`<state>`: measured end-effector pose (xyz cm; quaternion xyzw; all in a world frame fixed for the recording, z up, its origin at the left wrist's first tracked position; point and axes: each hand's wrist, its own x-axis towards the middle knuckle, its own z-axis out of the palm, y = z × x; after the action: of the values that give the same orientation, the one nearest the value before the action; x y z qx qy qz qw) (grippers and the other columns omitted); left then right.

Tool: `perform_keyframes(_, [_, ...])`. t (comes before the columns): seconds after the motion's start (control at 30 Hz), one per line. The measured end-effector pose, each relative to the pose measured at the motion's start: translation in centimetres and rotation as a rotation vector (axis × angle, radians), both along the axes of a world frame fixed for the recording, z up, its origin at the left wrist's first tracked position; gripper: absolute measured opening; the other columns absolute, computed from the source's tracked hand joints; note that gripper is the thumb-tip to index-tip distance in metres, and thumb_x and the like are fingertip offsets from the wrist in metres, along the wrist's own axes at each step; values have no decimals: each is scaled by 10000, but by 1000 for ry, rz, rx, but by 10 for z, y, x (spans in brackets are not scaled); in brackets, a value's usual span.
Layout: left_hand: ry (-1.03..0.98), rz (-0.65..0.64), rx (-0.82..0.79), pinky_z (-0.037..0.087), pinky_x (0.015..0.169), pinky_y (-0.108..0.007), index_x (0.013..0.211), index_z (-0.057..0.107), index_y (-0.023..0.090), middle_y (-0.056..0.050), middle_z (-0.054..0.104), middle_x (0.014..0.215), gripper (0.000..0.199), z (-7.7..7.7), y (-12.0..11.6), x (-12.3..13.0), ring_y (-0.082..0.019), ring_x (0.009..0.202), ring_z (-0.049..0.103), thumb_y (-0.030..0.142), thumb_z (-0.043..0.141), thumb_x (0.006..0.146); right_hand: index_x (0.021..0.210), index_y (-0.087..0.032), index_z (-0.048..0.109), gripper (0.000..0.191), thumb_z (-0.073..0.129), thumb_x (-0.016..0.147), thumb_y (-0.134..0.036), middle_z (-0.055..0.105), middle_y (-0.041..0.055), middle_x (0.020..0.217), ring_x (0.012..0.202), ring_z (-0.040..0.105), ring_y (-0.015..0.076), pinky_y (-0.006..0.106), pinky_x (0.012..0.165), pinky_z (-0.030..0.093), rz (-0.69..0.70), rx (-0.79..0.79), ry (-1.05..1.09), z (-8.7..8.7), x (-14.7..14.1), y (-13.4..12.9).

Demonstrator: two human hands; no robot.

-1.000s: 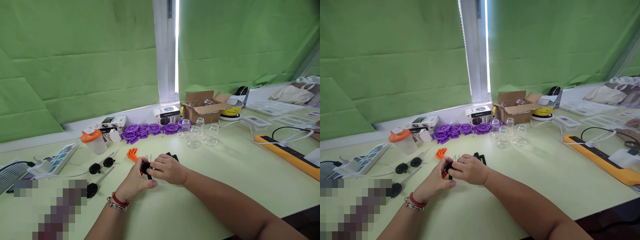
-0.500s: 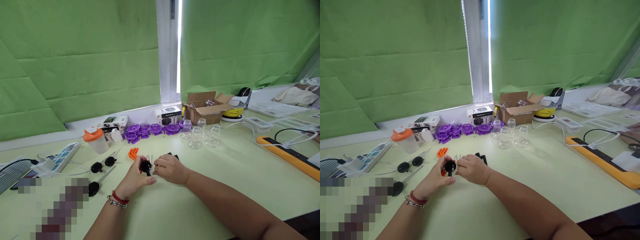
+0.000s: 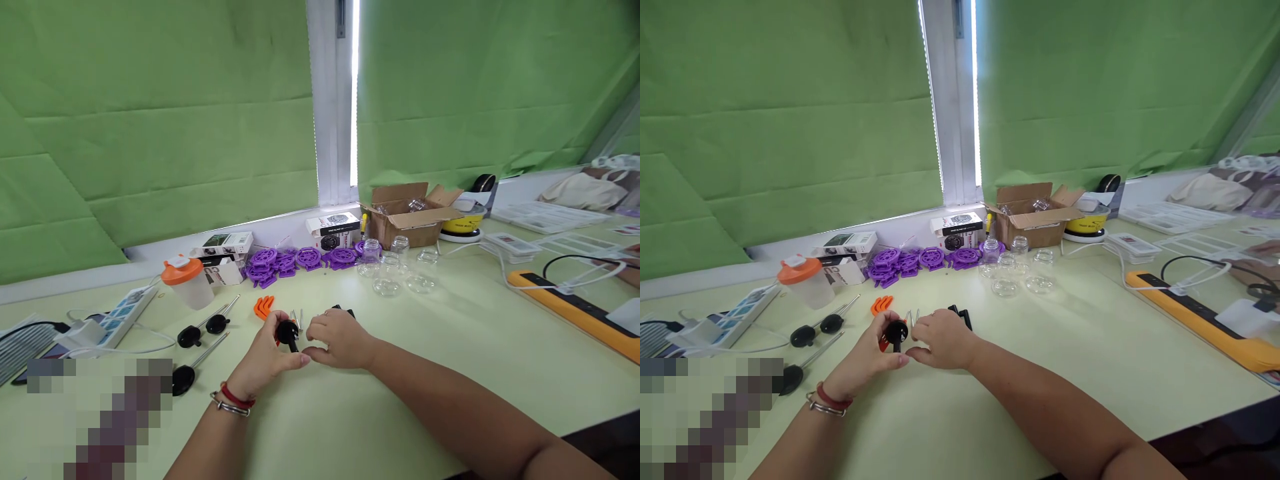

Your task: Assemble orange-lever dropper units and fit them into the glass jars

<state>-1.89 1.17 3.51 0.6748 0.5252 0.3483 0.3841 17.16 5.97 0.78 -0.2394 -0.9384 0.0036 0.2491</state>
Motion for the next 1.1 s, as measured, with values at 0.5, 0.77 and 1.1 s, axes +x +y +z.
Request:
perform_keyframes(0.5, [6,6,21,431,805,-347,1038,409,210,-45,515,993,590,-1,2,-2,-197,890,506,399,765,608,912,-181,640,233,565,809,-375,653,10,716,589,535,127,263,569,288,-9,6,22,0,2,0])
perform_keyframes(0.77, [1,11,9,426,814,-356,1035,408,212,-50,517,1008,599,-1,1,-2,-200,900,513,401,773,599,1023,-197,625,286,569,802,-369,664,-1,723,600,556,135,260,568,300,4,-53,-17,5,3,-1])
perform_keyframes(1.1, [25,5,24,424,824,-362,1028,403,212,-49,517,1008,587,-1,1,-2,-209,923,511,401,766,607,977,-203,626,257,593,776,-360,662,-16,731,586,559,131,252,575,319,-44,-195,-47,8,2,-4])
